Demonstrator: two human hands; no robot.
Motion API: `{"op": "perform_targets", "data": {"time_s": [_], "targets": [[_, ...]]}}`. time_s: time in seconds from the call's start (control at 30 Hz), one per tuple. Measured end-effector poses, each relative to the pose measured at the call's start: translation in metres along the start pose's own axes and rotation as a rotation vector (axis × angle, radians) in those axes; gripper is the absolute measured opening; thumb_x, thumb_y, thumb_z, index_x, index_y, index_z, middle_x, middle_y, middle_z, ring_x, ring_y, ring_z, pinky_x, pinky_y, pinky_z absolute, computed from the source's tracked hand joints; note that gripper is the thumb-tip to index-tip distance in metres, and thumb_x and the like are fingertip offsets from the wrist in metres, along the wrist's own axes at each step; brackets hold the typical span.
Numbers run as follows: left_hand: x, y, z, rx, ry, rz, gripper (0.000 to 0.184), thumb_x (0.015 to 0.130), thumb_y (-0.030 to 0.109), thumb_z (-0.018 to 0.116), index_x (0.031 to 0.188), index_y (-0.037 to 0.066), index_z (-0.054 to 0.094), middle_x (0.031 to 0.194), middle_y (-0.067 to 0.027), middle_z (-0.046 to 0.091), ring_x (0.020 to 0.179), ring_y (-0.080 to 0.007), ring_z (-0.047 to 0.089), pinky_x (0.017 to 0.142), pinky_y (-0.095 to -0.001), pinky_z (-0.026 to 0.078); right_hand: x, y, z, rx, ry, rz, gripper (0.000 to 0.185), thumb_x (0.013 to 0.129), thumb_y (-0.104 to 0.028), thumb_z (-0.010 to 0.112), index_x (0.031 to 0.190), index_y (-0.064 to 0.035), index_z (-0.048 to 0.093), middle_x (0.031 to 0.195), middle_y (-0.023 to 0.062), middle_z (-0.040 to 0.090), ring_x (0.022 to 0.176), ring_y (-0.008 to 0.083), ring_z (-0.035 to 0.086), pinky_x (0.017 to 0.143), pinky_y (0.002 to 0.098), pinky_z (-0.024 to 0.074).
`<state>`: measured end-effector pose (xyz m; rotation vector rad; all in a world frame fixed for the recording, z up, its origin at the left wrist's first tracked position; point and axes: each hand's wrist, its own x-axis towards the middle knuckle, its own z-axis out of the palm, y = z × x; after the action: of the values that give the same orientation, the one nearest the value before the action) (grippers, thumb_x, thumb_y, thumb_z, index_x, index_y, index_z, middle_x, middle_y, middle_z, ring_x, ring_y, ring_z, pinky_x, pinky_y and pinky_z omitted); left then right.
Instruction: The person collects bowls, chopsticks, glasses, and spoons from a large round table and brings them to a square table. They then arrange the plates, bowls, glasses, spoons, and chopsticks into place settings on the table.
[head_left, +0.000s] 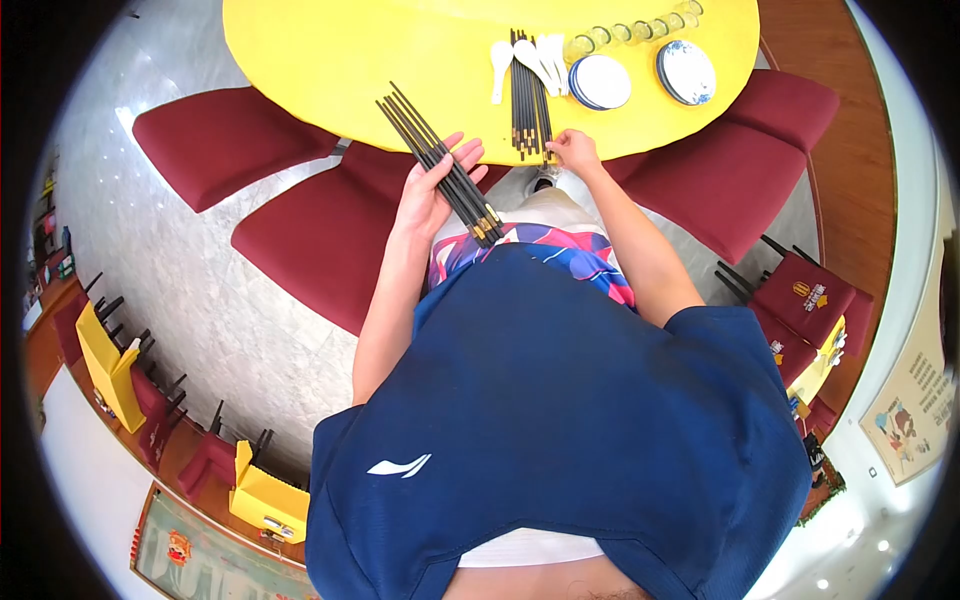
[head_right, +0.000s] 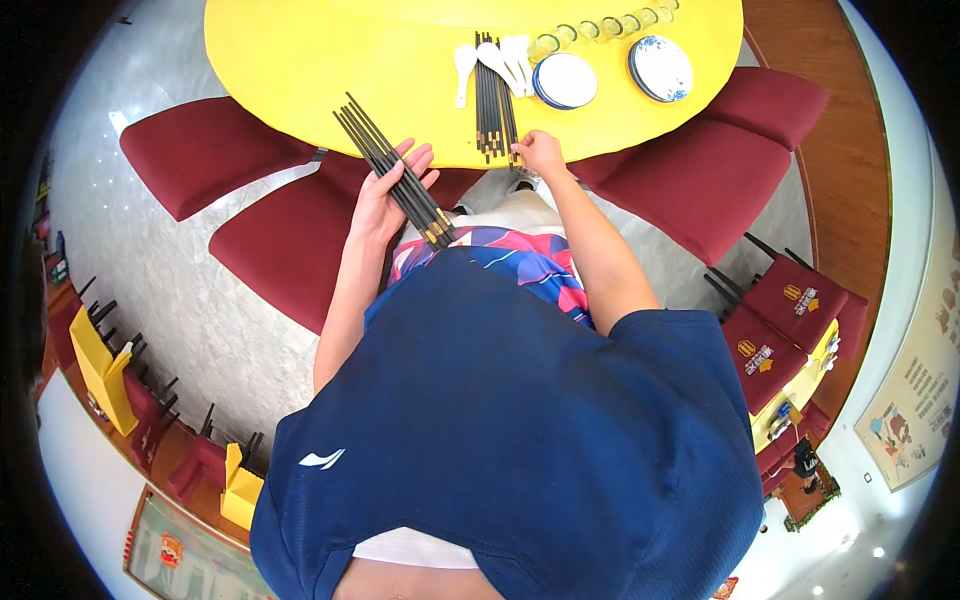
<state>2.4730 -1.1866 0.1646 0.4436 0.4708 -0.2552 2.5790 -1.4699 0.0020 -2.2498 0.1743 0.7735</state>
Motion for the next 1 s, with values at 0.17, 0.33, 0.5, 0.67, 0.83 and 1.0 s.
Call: {"op": "perform_targets", "data": {"time_s": [0.17,0.33,0.5,0.67,0.83,1.0], "targets": [[0.001,-0.001,-0.001,0.002,-0.008,-0.007,0.048,0.094,0.006,0.051,0.137,-0.005,0.033,0.135,-0.0266,0.044,0.125,-0.0327,0.048,0.102,-0.0500,0.044,0.002,-0.004,0.002,-0.171,0.077,-0.031,0.029,0.074,-0.027,0.076,0.076,-0.0003,0.064,0.074,0.0192,0.067,0.074,0.0297,0.068,0.068,0.0383,0.0534],[0.001,-0.002,0.000,-0.014,-0.003,-0.009,0.048,0.094,0.006,0.051,0.137,-0.005,0.033,0.135,-0.0266,0.044,0.125,-0.0329,0.048,0.102,-0.0495,0.044,-0.006,-0.028,-0.003,-0.349,0.124,-0.049,0.033,0.073,-0.024,0.071,0.090,0.0030,0.062,0.088,0.0249,0.066,0.088,0.0368,0.066,0.077,0.0426,0.0533],[0.000,-0.003,-0.001,-0.006,0.001,-0.004,0.048,0.094,0.006,0.052,0.137,-0.005,0.033,0.135,-0.0266,0.044,0.125,-0.0332,0.047,0.102,-0.0491,0.044,-0.008,-0.038,0.003,-0.491,0.104,-0.065,0.044,0.074,-0.025,0.068,0.101,0.0069,0.057,0.094,0.0265,0.066,0.088,0.0396,0.065,0.080,0.0436,0.0533],[0.000,-0.004,0.001,0.004,-0.004,-0.010,0.049,0.094,0.007,0.052,0.137,-0.006,0.033,0.135,-0.0268,0.044,0.126,-0.0335,0.047,0.102,-0.0492,0.044,-0.015,-0.034,0.000,-0.479,0.111,-0.027,0.044,0.073,-0.031,0.070,0.092,0.0085,0.063,0.093,0.0278,0.066,0.089,0.0407,0.065,0.079,0.0432,0.0535],[0.005,-0.008,0.003,0.004,-0.012,-0.021,0.048,0.094,0.007,0.050,0.137,-0.007,0.033,0.134,-0.0283,0.044,0.125,-0.0348,0.047,0.102,-0.0499,0.044,-0.053,-0.019,-0.016,-0.412,0.056,-0.179,0.038,0.070,-0.029,0.069,0.077,0.0073,0.063,0.058,0.0190,0.062,0.054,0.0300,0.065,0.059,0.0377,0.0546],[0.021,-0.019,0.001,0.018,-0.060,-0.108,0.043,0.095,0.007,0.047,0.133,-0.009,0.035,0.131,-0.0307,0.045,0.122,-0.0365,0.049,0.100,-0.0498,0.046,-0.132,-0.043,-0.035,-0.069,-0.228,0.107,0.023,0.078,-0.020,0.067,0.073,0.0003,0.056,0.059,0.0101,0.064,0.050,0.0144,0.063,0.050,0.0283,0.0521]]}}
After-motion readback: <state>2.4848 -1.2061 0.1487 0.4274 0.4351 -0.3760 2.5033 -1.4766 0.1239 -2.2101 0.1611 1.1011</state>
